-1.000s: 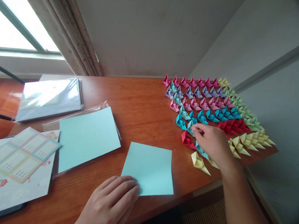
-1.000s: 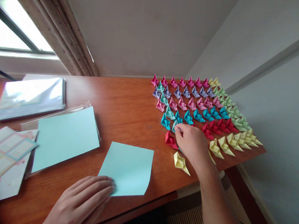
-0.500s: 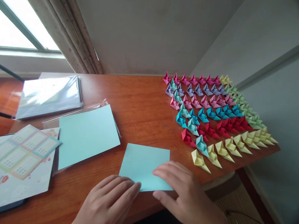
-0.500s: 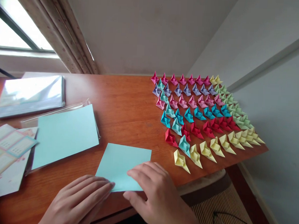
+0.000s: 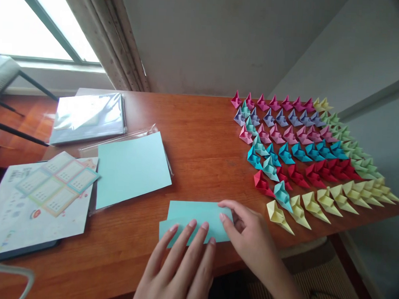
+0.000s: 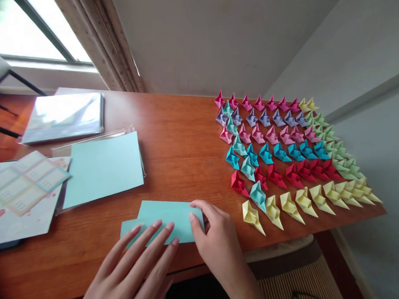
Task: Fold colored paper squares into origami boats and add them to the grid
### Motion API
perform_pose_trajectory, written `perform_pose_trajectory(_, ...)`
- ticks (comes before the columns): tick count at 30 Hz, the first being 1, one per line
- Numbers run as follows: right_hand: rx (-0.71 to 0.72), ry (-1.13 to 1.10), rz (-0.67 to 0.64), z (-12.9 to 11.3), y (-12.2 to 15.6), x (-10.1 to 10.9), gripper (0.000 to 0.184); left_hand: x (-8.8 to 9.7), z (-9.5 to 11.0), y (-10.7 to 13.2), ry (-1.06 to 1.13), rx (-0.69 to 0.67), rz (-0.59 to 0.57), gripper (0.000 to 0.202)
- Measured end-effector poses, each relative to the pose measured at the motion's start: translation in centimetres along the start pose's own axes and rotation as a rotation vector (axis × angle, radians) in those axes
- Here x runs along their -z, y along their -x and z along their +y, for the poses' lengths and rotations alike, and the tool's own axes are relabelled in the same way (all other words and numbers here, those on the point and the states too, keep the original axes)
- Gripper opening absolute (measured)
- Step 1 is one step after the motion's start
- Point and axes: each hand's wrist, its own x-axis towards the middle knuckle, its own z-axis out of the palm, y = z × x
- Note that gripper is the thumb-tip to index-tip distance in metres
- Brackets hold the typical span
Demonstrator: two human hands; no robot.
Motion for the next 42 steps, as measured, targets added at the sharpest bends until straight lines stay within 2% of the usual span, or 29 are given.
perform_pose_trajectory(1, 0.020, 0.029, 0.021, 0.0, -0.1, 0.0, 0.021, -0.5, 0.4, 0.0, -0.012, 0.051, -0.013, 0.038)
perform_pose_trajectory(4, 0.072, 0.120, 0.075, 0.3, 0.1, -0.1, 0.019, -1.9, 0.8, -0.1, -0.018, 0.065, -0.057, 0.046)
perform_pose_trajectory(9, 0.147, 0.321, 0.171, 1.0, 0.7, 0.0, 0.022, -2.5, 0.4, -0.2, -0.008, 0.045, -0.110, 0.049)
perform_pose_trajectory(13, 0.199, 0.426, 0.071, 1.1, 0.5, 0.7, 0.032, -2.6, 0.3, -0.1, -0.006, 0.068, -0.160, 0.049)
perform_pose_trajectory(16, 0.215, 0.455, 0.001, 0.8, -0.1, 1.2, 0.032, -2.7, 0.2, -0.2, -0.019, 0.055, -0.134, 0.045)
perform_pose_trajectory(22, 0.210, 0.379, -0.109, 0.0, -0.9, 1.6, 0.014, -2.1, -0.3, -0.7, -0.029, 0.014, -0.180, 0.044)
perform_pose_trajectory(25, 0.129, 0.245, -0.084, 0.2, -0.6, 1.4, 0.011, -1.5, -0.5, -0.9, -0.019, 0.021, -0.174, 0.045)
perform_pose_trajectory(28, 0.019, 0.082, -0.028, 0.7, -0.3, 1.3, 0.020, -1.0, -0.8, -1.2, 0.056, 0.061, -0.139, 0.043)
perform_pose_trajectory(30, -0.005, -0.003, -0.031, 0.9, -0.2, 1.5, 0.021, -0.6, -1.4, -1.3, 0.135, 0.098, -0.094, 0.037)
perform_pose_trajectory(32, 0.010, -0.055, -0.060, 0.9, -0.1, 2.0, 0.011, -0.3, -2.2, -1.4, 0.185, 0.180, -0.012, 0.038)
perform_pose_trajectory(34, 0.041, -0.087, -0.078, 0.9, 0.1, 2.5, 0.007, 0.0, -3.3, -1.3, 0.192, 0.344, 0.105, 0.047)
perform_pose_trajectory(36, 0.071, -0.104, -0.066, 0.8, 0.2, 3.0, 0.007, 0.1, -4.3, -1.2, 0.264, 0.510, 0.163, 0.055)
perform_pose_trajectory(38, 0.110, -0.115, -0.066, 0.8, 0.3, 3.4, 0.009, 0.3, -5.1, -1.1, 0.473, 0.606, 0.130, 0.061)
perform_pose_trajectory(40, 0.155, -0.137, -0.084, 0.8, 0.2, 3.7, 0.009, 0.4, -5.6, -1.1, 0.676, 0.631, 0.061, 0.062)
perform_pose_trajectory(42, 0.192, -0.175, -0.094, 0.7, 0.2, 3.9, 0.008, 0.5, -6.0, -1.1, 0.788, 0.640, 0.027, 0.061)
